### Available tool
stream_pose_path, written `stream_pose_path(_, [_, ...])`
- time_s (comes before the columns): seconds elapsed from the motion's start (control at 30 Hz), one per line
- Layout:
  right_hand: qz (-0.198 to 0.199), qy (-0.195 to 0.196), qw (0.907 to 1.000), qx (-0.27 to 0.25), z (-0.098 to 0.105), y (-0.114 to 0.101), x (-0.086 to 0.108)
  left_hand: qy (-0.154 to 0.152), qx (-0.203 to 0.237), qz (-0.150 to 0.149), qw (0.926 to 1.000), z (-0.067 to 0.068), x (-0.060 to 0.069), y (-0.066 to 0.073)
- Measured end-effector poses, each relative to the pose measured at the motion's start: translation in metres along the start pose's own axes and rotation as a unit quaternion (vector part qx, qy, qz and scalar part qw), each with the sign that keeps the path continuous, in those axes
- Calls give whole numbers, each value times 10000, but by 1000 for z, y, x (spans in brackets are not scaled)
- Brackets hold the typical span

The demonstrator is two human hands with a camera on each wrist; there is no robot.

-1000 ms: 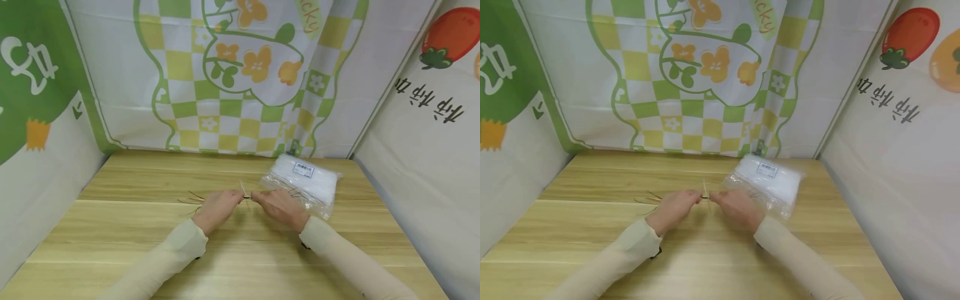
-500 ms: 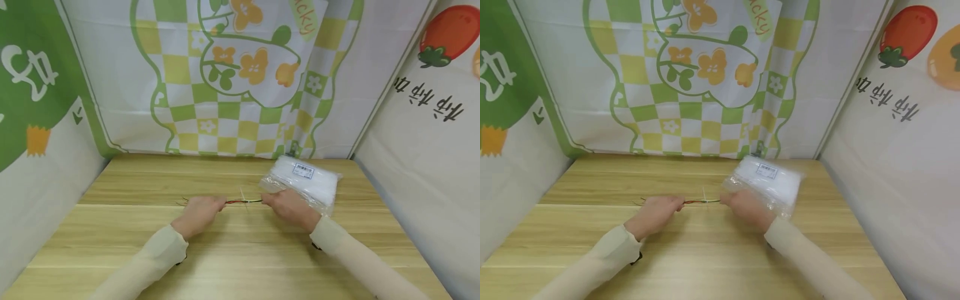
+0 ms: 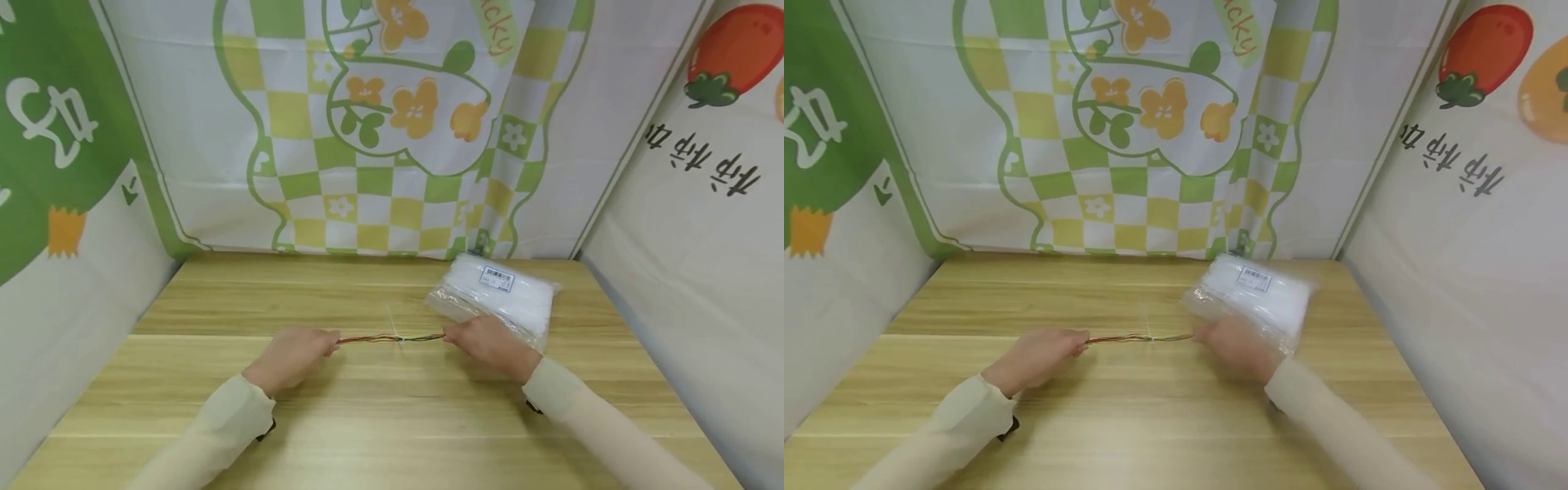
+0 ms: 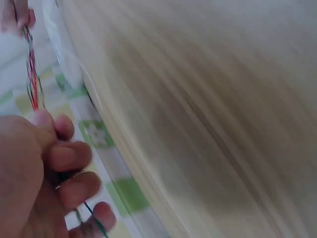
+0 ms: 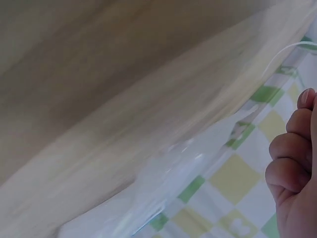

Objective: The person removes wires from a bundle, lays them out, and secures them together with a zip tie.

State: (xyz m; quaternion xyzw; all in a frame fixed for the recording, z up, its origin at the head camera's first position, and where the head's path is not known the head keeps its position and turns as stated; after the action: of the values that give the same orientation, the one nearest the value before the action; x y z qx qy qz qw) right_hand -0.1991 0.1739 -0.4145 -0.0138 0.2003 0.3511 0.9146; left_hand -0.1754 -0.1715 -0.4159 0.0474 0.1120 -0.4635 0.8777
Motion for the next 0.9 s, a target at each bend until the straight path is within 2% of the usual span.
stream_pose_path(0.07, [-91, -102, 9998, -116, 1, 2, 2, 32, 48, 12, 10000, 1, 7, -3])
stream_pose_path(0.17, [-136, -308, 9992, -230, -2, 4, 5, 77, 147, -46, 9999, 2, 10, -2])
stream_pose_path(0.3, [-170, -601, 9980, -52, -7, 2, 6, 45, -50, -134, 9999, 5, 10, 1])
stream_pose_path(0.43, [-170, -715, 9968, 298, -14, -5, 6, -199, -396, -102, 9990, 4, 14, 3])
stream_pose_path(0.53, [-186, -638, 9966, 486, -18, -9, 5, -545, -503, 95, 9972, 0, 16, 3])
stream_pose_path(0.63, [-285, -584, 9963, 558, -18, -12, 3, -747, -443, 314, 9957, -2, 17, 4])
stream_pose_path(0.9, [-668, -743, 9929, 640, -8, -13, 1, -730, -355, 670, 9944, 0, 22, 4])
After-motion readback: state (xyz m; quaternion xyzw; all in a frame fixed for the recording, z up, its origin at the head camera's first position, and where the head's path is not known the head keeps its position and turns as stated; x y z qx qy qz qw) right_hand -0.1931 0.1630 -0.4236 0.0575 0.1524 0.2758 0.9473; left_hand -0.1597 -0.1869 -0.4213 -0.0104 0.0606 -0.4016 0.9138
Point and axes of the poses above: each hand's wrist, its own x-axis away from the middle knuckle, its own z-axis out of the back of the hand, y = z × x, the point moved 3 cm from there along -x, towards the middle knuckle, and after that the axes turned 14 degrees about -z, right-handed, at the moved point
